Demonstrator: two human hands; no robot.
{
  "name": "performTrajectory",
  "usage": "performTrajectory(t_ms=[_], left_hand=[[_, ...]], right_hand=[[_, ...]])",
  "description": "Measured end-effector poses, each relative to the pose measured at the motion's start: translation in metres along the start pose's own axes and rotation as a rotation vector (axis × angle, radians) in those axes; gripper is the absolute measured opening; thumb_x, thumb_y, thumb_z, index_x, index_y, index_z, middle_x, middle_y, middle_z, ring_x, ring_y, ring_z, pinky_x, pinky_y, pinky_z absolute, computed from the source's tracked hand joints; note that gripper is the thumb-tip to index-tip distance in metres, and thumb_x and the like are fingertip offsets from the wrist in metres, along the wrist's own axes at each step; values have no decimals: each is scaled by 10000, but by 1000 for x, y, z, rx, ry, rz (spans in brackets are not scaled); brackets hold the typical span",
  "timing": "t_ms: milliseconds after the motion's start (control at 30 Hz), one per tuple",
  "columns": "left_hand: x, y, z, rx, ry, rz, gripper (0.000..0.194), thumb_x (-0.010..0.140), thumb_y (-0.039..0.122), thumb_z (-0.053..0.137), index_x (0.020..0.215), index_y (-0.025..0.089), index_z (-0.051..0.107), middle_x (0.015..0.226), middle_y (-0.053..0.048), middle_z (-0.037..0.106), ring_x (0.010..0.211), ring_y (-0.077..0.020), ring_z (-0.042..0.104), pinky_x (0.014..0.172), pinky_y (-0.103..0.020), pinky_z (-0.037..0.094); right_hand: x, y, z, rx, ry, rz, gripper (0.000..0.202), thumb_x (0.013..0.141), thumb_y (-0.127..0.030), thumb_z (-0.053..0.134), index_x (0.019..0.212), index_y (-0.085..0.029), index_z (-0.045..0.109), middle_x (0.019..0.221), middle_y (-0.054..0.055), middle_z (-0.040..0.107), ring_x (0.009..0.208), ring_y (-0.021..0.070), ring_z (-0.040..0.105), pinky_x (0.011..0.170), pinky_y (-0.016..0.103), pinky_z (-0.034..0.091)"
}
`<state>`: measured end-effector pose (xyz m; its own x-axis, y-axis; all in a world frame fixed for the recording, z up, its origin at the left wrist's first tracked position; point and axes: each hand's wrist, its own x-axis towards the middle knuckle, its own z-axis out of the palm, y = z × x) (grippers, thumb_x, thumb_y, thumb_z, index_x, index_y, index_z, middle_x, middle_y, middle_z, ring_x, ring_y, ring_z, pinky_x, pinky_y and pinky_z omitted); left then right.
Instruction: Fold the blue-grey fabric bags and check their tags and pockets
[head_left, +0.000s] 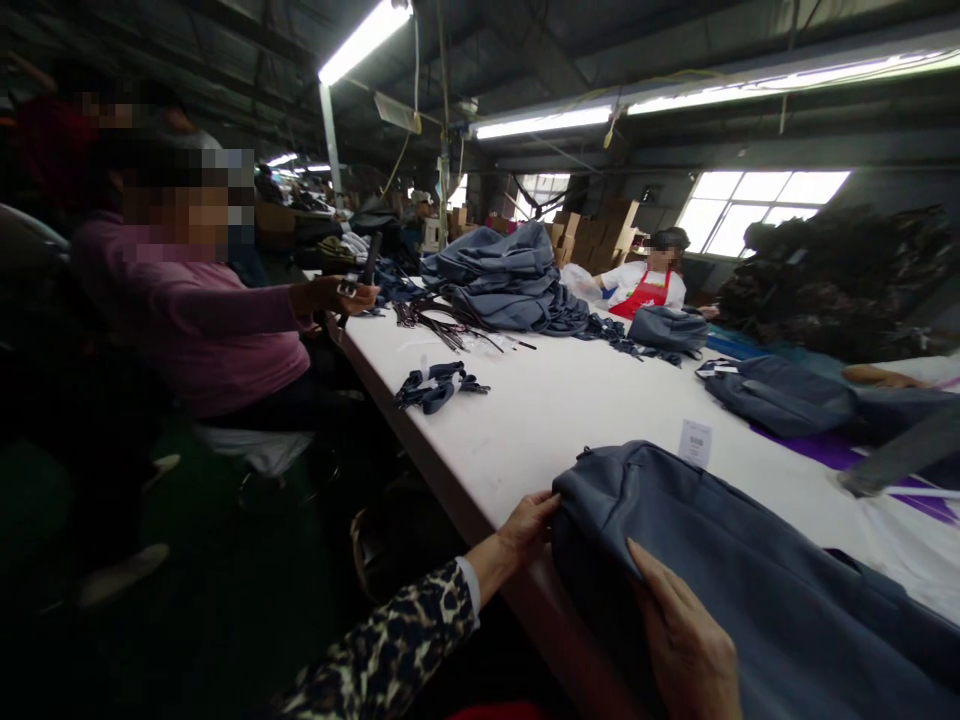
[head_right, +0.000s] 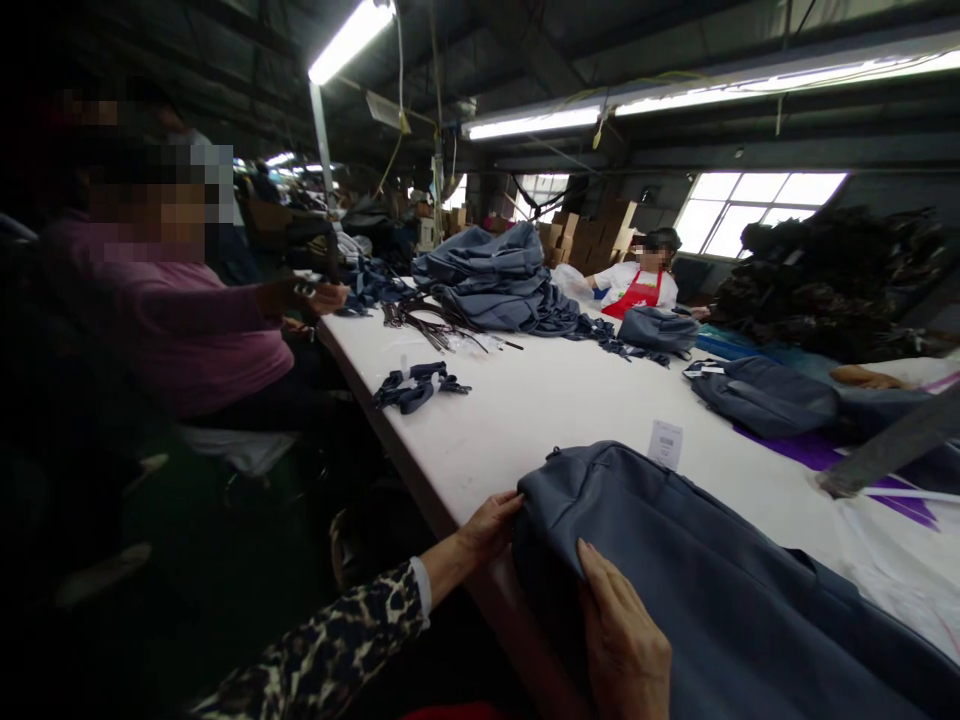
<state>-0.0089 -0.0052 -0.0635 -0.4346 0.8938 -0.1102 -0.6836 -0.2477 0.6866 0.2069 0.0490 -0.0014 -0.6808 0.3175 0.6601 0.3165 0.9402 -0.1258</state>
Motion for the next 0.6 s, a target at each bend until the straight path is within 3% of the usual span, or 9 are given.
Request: performTrajectory(t_ms=[133, 233, 467, 533, 600], left_hand=[[5, -14, 11, -54, 29, -13, 501, 673, 511, 811, 961, 111, 721, 882, -114, 739, 838, -241, 683, 876, -370, 509], [7, -16, 14, -48, 62, -46, 509, 698, 538, 763, 975, 114, 719, 897, -122, 746, 900, -281, 688, 907, -402, 507], [-2, 5, -12, 81, 159, -119, 539, 714, 653, 700, 871, 136, 703, 764, -84, 719, 797, -241, 688, 797, -361, 533], [-11, 10, -17, 134, 162, -102, 501, 674, 583, 779, 865, 128, 693, 761, -75, 710, 775, -228, 684, 767, -342, 531], [-18, 10, -17, 175, 158, -52, 478, 580, 397, 890, 913, 125, 682, 845, -77, 722, 831, -226, 683, 799, -326, 525]], right_hand=[[-25, -7, 19, -196, -88, -196, 461, 962, -240, 390, 1410, -192, 489, 1364, 61, 591, 1198, 225, 594, 908, 307, 532], [-44, -15, 35, -241, -128, -206, 498, 914, -158, 429, 1407, -199, 491, 1389, 55, 572, 1201, 231, 574, 898, 308, 513], [-56, -15, 57, -199, -140, -146, 431, 909, -106, 453, 1310, -214, 568, 1278, 56, 634, 1078, 235, 579, 819, 336, 467], [-54, -16, 57, -200, -152, -146, 405, 924, -122, 451, 1297, -221, 574, 1267, 60, 634, 1059, 238, 577, 805, 349, 452], [-49, -18, 55, -205, -179, -149, 350, 940, -192, 485, 1275, -212, 584, 1220, 76, 648, 1007, 245, 586, 781, 365, 448]])
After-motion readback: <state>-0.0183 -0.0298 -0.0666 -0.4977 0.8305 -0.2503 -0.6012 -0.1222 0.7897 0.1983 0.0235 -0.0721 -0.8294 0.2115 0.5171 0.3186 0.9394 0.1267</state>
